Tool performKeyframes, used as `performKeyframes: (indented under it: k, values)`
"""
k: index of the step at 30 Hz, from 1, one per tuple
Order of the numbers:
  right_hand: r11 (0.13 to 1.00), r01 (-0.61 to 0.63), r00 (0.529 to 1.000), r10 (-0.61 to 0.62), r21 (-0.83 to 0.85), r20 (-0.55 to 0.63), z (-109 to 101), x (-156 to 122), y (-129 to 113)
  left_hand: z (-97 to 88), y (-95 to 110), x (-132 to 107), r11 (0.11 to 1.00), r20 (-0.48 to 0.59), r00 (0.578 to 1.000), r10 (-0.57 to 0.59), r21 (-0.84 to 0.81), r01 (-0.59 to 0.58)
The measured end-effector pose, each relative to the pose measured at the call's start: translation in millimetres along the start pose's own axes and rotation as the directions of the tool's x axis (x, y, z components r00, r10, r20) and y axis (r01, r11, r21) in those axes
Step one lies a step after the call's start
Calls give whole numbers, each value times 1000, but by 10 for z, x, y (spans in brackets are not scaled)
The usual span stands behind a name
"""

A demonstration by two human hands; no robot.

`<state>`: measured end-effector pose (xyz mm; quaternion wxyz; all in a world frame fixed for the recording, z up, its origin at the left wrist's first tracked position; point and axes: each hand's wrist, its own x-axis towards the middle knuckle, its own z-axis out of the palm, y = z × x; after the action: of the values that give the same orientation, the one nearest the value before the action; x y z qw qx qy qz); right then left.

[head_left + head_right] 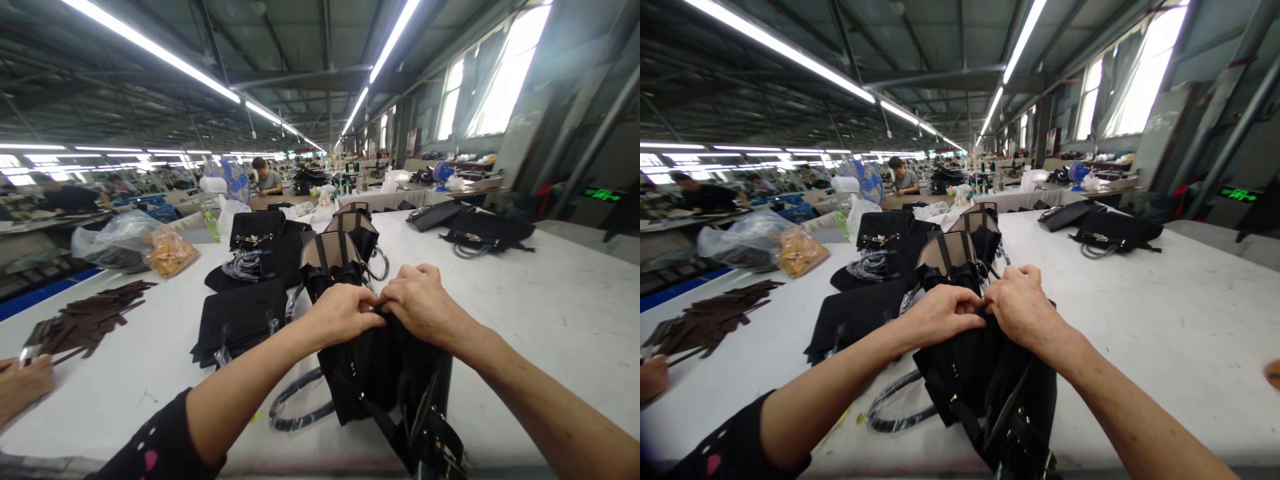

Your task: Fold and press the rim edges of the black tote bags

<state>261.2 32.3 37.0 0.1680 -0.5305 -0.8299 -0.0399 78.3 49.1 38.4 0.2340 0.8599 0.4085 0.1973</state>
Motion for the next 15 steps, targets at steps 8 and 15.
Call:
performKeyframes:
  k: [8,15]
  values:
    - [989,-150,986,150,5,-76,-49,-198,318,137,-73,159,1000,-39,999,22,8,-21]
    - [983,-175,979,169,-47,-111,-41,-122,315,145,-45,118,998,-30,998,61,13,-61]
